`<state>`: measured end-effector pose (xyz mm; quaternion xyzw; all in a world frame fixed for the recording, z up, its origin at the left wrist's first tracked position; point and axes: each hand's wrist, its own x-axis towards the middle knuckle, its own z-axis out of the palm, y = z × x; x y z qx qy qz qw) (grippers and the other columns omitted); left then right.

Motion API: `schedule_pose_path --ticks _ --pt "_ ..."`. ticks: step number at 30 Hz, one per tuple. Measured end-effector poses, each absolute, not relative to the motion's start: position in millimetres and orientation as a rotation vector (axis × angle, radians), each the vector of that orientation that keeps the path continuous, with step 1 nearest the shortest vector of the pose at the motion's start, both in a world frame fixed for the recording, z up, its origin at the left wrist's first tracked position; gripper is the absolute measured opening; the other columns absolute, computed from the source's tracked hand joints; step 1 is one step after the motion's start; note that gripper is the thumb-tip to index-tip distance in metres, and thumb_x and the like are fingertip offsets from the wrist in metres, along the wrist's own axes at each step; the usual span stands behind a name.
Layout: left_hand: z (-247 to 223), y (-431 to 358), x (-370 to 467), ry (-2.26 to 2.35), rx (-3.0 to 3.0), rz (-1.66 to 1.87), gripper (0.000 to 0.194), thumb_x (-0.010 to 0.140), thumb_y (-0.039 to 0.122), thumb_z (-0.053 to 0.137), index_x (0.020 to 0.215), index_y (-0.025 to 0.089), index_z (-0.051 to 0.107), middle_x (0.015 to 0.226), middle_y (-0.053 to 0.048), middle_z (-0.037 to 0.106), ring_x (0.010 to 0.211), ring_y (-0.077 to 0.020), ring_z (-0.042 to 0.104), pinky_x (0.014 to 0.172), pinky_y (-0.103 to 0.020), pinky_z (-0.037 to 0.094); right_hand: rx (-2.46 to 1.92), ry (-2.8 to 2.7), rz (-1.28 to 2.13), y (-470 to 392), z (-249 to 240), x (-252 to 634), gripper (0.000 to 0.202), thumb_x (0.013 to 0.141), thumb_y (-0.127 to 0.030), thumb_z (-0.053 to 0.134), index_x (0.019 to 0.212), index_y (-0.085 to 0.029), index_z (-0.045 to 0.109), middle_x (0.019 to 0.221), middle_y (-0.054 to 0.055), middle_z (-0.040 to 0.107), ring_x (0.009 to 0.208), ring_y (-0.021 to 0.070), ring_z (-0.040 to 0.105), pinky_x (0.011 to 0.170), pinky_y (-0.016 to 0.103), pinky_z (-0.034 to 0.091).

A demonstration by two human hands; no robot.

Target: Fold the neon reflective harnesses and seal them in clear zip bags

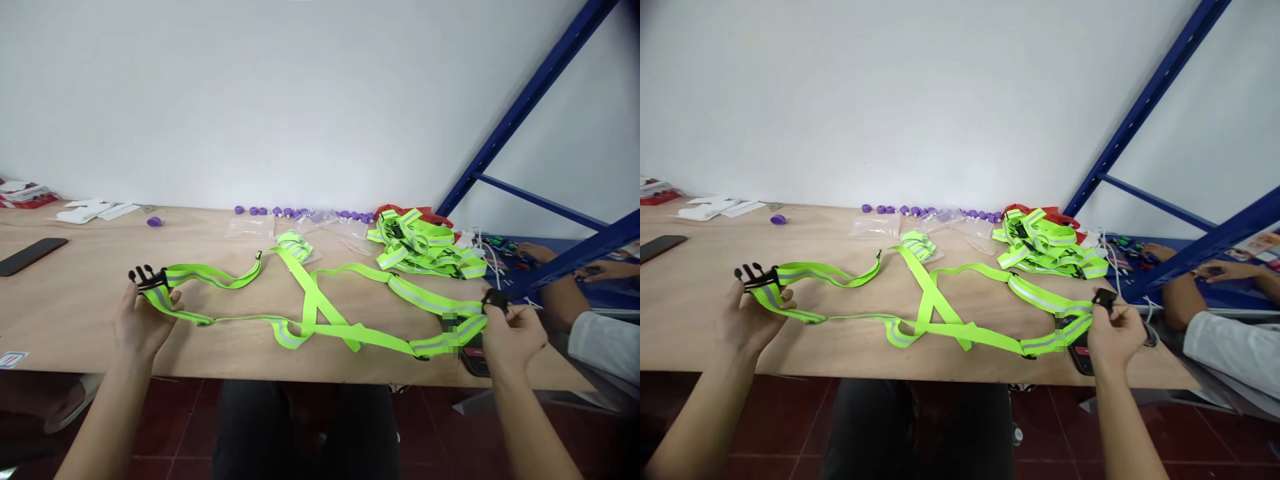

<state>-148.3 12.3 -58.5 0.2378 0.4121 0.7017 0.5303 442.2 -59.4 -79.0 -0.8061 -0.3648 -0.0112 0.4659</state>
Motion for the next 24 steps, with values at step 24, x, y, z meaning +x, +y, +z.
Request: schedule_pose_path --ticks 24 --pt "-85.0 -35.7 41.2 1.027 1.939 1.186 0.044 0.084 0.04 0.075 0.127 0.035 0.067 0.127 -0.009 0.059 0.121 -0.0289 0.058 0.1 -0.041 0.051 -1.38 -1.844 0.278 -54.5 -77.3 260.9 0.056 0.07 -0.045 0.086 0.111 -0.024 0.053 0.104 0.006 0.065 0.097 0.0267 0.064 0.081 0.04 0.054"
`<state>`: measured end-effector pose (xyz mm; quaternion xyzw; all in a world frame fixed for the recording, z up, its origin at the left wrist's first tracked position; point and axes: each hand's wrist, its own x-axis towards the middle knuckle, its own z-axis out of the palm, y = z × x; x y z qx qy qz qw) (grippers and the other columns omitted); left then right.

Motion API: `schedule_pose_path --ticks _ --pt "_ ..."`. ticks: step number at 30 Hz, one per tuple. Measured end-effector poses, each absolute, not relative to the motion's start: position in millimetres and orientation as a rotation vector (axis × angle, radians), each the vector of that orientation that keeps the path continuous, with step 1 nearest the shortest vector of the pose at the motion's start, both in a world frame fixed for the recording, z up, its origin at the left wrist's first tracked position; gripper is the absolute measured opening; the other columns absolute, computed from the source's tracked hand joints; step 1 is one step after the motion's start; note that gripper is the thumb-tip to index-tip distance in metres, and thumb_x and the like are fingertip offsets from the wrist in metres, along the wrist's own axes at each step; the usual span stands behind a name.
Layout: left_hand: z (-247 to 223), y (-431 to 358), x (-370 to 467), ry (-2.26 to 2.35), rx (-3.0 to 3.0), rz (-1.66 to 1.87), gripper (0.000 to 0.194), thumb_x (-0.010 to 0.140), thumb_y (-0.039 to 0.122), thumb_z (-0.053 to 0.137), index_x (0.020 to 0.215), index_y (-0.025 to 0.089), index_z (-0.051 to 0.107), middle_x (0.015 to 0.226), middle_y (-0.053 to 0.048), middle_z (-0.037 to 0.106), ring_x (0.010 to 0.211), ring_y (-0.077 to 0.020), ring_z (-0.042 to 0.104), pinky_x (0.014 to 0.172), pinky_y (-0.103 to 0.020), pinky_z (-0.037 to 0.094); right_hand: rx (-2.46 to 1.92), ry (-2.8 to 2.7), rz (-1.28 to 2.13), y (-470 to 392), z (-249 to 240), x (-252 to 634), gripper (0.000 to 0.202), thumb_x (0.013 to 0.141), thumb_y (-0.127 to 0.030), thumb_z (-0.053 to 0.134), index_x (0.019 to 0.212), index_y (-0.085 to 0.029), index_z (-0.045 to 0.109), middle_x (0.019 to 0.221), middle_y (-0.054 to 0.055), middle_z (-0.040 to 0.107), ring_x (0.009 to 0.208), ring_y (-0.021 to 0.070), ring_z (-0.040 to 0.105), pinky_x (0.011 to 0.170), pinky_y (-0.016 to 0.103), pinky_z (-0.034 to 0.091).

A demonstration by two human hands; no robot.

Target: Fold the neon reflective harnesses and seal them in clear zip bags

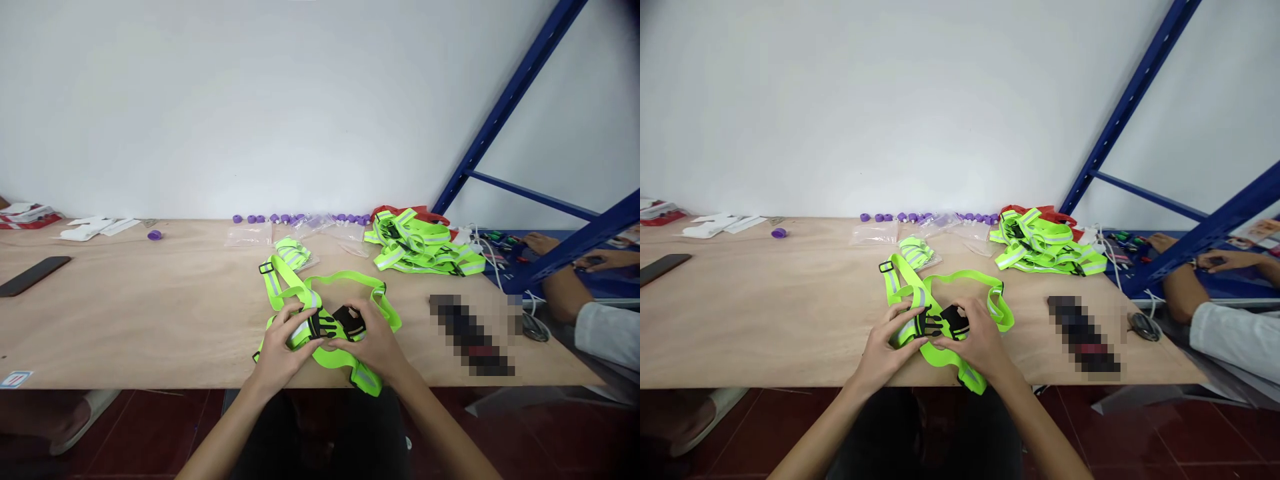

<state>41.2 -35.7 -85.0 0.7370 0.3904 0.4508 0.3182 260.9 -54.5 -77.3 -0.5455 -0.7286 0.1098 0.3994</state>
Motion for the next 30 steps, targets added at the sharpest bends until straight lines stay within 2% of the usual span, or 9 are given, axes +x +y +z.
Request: schedule_pose_path --ticks 5,16,22,26,30 --pt "-90.1 -36.2 44.9 1.046 1.937 1.222 0.047 0.083 0.041 0.077 0.129 0.038 0.066 0.128 -0.007 0.059 0.124 -0.0283 0.057 0.101 -0.041 0.05 -1.372 -1.902 0.219 -53.4 -75.9 257.0 0.06 0.071 -0.042 0.085 0.119 -0.026 0.054 0.113 0.008 0.065 0.107 0.03 0.063 0.09 0.045 0.054" --pt "-89.1 -36.0 46.3 1.048 1.973 1.244 0.048 0.084 0.039 0.076 0.13 0.038 0.065 0.13 -0.007 0.058 0.127 -0.0282 0.054 0.102 -0.04 0.049 -1.406 -1.872 0.208 -55.1 -72.2 253.5 0.054 0.071 -0.042 0.085 0.113 -0.024 0.056 0.109 0.008 0.063 0.104 0.0284 0.063 0.088 0.043 0.055" --pt "-90.2 -40.5 53.2 1.066 1.946 1.277 0.048 0.083 0.04 0.077 0.13 0.035 0.066 0.128 -0.007 0.056 0.121 -0.027 0.057 0.1 -0.04 0.049 -1.435 -1.847 0.2 -54.9 -74.3 251.4 0.056 0.072 -0.04 0.084 0.117 -0.021 0.056 0.112 0.011 0.062 0.104 0.0295 0.064 0.086 0.044 0.057" --pt "-85.2 -41.9 49.3 0.984 1.951 1.29 0.048 0.084 0.036 0.077 0.13 0.037 0.065 0.126 -0.006 0.057 0.12 -0.0254 0.057 0.1 -0.038 0.049 -1.339 -1.8 0.259 -55.3 -79.2 257.4 0.056 0.077 -0.034 0.08 0.125 -0.024 0.053 0.115 0.009 0.065 0.106 0.028 0.065 0.088 0.043 0.057" --pt "-77.8 -42.6 39.0 0.946 1.941 1.31 0.049 0.085 0.032 0.076 0.132 0.038 0.063 0.128 -0.006 0.055 0.12 -0.024 0.057 0.098 -0.034 0.05 -1.158 -1.761 0.28 -63.7 -79.5 266.6 0.055 0.085 -0.028 0.073 0.134 -0.028 0.048 0.126 0.007 0.065 0.117 0.0248 0.063 0.098 0.04 0.055"
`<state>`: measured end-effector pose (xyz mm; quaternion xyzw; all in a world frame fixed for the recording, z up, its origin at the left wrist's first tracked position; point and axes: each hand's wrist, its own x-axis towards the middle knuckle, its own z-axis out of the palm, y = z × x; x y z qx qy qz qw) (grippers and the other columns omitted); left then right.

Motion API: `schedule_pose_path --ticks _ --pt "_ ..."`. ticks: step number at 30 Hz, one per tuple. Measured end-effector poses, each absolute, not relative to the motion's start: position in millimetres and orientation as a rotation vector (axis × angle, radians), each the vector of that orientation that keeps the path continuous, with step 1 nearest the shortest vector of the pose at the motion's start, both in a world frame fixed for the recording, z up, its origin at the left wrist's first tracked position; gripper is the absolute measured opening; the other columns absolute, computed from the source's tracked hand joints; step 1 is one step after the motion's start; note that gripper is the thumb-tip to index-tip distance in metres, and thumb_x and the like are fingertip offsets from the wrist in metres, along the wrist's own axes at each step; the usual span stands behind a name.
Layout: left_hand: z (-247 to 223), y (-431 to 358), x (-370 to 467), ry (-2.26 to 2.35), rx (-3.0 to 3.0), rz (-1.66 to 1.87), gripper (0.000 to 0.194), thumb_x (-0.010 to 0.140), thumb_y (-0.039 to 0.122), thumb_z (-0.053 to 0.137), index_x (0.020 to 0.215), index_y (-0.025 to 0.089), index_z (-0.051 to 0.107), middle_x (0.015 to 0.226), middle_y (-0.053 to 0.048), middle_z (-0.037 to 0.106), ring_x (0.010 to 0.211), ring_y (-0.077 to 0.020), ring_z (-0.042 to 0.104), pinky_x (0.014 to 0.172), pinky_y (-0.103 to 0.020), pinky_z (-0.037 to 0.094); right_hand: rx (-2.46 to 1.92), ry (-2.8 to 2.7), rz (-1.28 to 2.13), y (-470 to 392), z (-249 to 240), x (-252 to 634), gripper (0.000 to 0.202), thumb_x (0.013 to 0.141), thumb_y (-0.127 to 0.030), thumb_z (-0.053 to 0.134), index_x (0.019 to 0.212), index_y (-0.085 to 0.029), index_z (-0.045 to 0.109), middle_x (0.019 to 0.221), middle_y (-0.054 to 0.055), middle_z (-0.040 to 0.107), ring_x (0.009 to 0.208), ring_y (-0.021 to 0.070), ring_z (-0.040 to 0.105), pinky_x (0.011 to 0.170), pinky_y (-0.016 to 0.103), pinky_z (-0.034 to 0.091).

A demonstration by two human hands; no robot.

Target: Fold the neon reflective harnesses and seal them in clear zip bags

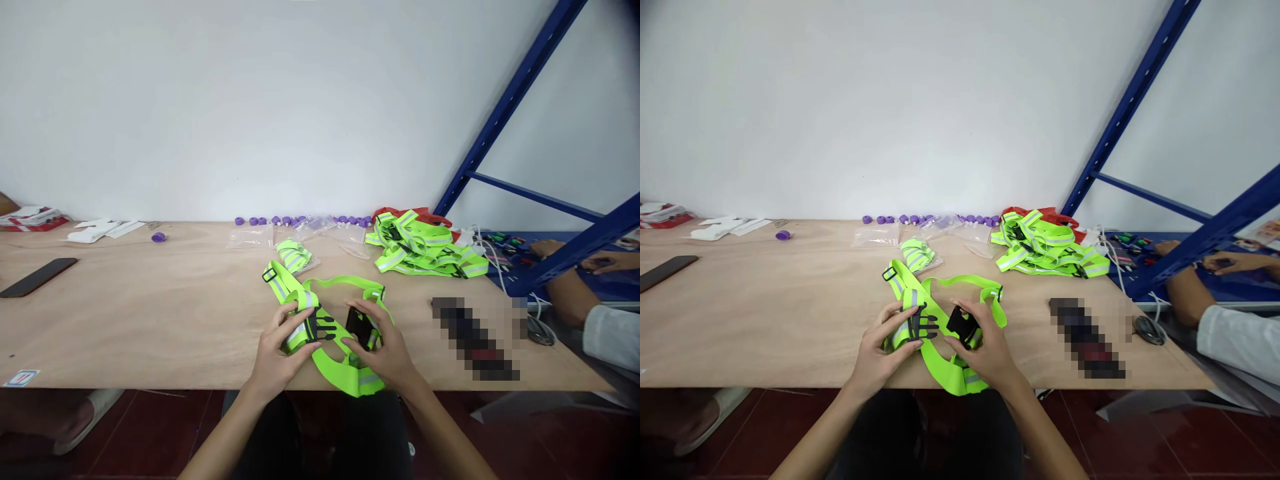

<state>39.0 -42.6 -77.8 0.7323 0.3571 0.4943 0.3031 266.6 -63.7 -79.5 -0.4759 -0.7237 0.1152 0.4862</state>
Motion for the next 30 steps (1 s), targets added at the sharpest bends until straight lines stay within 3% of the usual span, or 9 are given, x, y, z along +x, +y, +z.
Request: schedule_pose_path --ticks 6,12,19,30 --pt "-67.9 -45.2 38.0 0.876 1.996 1.291 0.05 0.084 0.03 0.078 0.132 0.034 0.064 0.127 -0.008 0.057 0.12 -0.0244 0.058 0.1 -0.035 0.051 -1.021 -1.896 0.209 -73.3 -73.8 269.4 0.06 0.084 -0.025 0.075 0.136 -0.026 0.045 0.123 0.01 0.067 0.112 0.0239 0.066 0.095 0.037 0.058" --pt "-60.3 -46.7 39.8 0.827 1.985 1.249 0.049 0.082 0.031 0.079 0.129 0.032 0.067 0.126 -0.008 0.06 0.117 -0.0247 0.061 0.098 -0.034 0.053 -0.903 -2.056 0.06 -70.5 -69.4 277.9 0.042 0.084 -0.023 0.075 0.119 -0.022 0.051 0.118 0.013 0.064 0.114 0.0248 0.064 0.095 0.04 0.056" --pt "-61.4 -43.3 33.3 0.846 1.931 1.208 0.047 0.081 0.034 0.079 0.126 0.033 0.069 0.123 -0.008 0.06 0.117 -0.0254 0.061 0.099 -0.037 0.052 -0.926 -2.157 -0.073 -70.8 -62.8 283.0 0.032 0.088 -0.024 0.071 0.115 -0.02 0.055 0.113 0.013 0.065 0.109 0.0254 0.064 0.091 0.041 0.056" --pt "-66.2 -38.9 30.0 0.896 1.833 1.026 0.047 0.077 0.042 0.082 0.122 0.032 0.072 0.126 -0.009 0.059 0.126 -0.0295 0.055 0.107 -0.043 0.046 -0.928 -2.222 -0.006 -72.0 -54.7 280.5 0.024 0.088 -0.027 0.068 0.109 -0.021 0.056 0.105 0.01 0.067 0.102 0.0238 0.065 0.09 0.039 0.055"
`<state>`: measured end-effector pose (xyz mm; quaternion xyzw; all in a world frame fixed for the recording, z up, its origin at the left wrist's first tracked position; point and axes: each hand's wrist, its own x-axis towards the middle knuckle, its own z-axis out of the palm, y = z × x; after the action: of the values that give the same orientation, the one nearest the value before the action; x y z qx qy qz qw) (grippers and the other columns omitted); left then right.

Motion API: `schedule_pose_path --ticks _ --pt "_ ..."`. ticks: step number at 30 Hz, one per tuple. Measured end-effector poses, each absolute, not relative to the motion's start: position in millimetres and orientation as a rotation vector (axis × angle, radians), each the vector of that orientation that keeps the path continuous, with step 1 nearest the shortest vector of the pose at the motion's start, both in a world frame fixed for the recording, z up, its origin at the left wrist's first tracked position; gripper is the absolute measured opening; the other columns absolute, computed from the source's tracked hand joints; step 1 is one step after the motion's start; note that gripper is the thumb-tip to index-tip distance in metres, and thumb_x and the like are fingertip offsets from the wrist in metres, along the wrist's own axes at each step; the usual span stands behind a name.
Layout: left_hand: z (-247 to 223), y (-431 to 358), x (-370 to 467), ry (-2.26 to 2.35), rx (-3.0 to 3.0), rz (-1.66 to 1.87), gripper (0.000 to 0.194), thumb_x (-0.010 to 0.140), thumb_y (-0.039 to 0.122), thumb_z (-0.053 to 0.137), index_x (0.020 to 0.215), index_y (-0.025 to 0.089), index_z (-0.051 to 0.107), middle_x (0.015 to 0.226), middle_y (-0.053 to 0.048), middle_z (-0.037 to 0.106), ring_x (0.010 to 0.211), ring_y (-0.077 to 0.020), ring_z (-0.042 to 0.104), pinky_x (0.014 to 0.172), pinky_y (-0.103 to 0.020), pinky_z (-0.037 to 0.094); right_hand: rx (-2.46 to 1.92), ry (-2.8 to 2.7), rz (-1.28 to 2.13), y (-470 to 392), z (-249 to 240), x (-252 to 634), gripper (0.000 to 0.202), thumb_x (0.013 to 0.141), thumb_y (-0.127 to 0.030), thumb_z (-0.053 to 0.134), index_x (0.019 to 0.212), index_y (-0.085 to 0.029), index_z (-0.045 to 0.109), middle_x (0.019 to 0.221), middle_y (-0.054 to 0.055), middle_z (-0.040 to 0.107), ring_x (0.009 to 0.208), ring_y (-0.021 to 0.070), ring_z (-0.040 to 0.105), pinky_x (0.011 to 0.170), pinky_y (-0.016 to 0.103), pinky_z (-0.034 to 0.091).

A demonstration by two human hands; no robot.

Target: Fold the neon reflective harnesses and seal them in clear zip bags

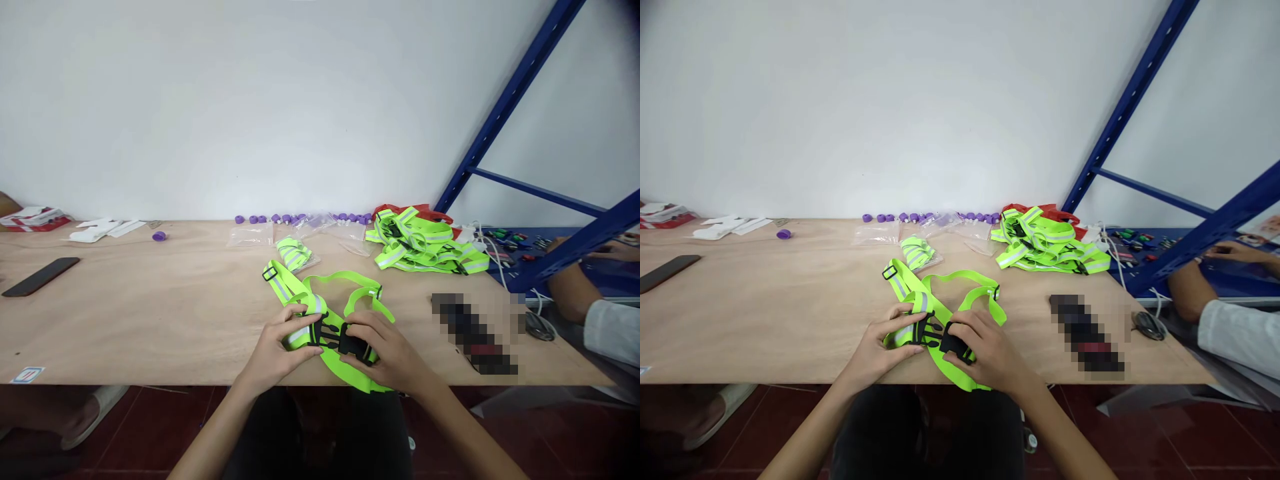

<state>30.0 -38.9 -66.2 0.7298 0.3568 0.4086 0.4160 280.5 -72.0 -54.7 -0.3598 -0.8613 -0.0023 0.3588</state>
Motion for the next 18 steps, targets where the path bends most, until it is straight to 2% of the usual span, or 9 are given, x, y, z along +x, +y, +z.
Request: schedule_pose_path --ticks 10,18 --pt "-67.3 -36.9 27.5 0.901 1.832 1.013 0.046 0.078 0.042 0.081 0.121 0.032 0.072 0.127 -0.009 0.059 0.126 -0.0302 0.055 0.107 -0.045 0.046 -0.949 -2.21 0.009 -71.4 -53.8 279.9 0.029 0.087 -0.029 0.07 0.111 -0.024 0.057 0.105 0.009 0.068 0.103 0.024 0.066 0.089 0.038 0.055" --pt "-67.3 -37.4 26.7 0.903 1.815 0.999 0.047 0.079 0.041 0.08 0.123 0.032 0.071 0.129 -0.009 0.059 0.128 -0.0301 0.054 0.108 -0.044 0.046 -0.935 -2.234 -0.024 -71.7 -52.8 277.9 0.024 0.089 -0.03 0.067 0.11 -0.023 0.058 0.106 0.009 0.069 0.102 0.024 0.066 0.088 0.04 0.055"
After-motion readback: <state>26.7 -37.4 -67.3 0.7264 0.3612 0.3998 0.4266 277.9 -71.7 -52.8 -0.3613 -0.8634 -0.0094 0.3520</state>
